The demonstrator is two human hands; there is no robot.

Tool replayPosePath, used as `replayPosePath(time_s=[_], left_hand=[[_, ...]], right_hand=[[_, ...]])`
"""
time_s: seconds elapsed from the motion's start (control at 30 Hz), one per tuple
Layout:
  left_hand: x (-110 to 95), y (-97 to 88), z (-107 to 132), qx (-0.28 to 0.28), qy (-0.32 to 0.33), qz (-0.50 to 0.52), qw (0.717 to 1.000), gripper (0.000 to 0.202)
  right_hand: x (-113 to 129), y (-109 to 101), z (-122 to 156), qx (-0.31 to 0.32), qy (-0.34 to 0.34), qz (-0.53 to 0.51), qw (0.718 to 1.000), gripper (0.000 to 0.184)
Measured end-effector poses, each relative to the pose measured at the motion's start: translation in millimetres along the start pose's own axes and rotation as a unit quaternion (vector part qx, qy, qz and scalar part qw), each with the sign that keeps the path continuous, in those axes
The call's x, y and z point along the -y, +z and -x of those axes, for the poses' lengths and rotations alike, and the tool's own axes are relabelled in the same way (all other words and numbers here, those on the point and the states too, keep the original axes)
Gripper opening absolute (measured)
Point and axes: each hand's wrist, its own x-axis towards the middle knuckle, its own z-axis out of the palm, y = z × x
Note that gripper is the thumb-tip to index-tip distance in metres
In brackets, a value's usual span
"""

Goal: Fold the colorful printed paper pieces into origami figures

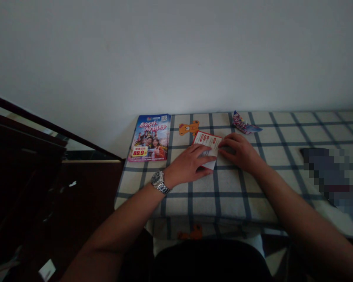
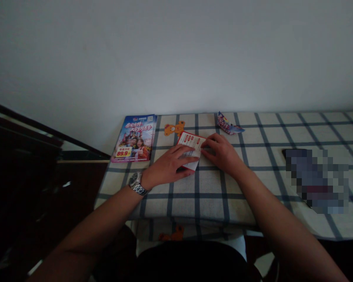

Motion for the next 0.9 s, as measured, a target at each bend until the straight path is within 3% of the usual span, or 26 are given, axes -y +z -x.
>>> replayPosePath(time_s=[0.57,0.9], left_hand=[[-11,11.6,-3,-0.002,-0.036,-0.054,0.998,0.048],[-11,11.9,-4,0.002,-0.034,-0.065,0.997,0.050]], right_hand=[[9,2,-3,0.011,-0.003,0.067,0.998,0.007],[7,5,-8,-0.028,0.025,0.056,0.998,0.007]])
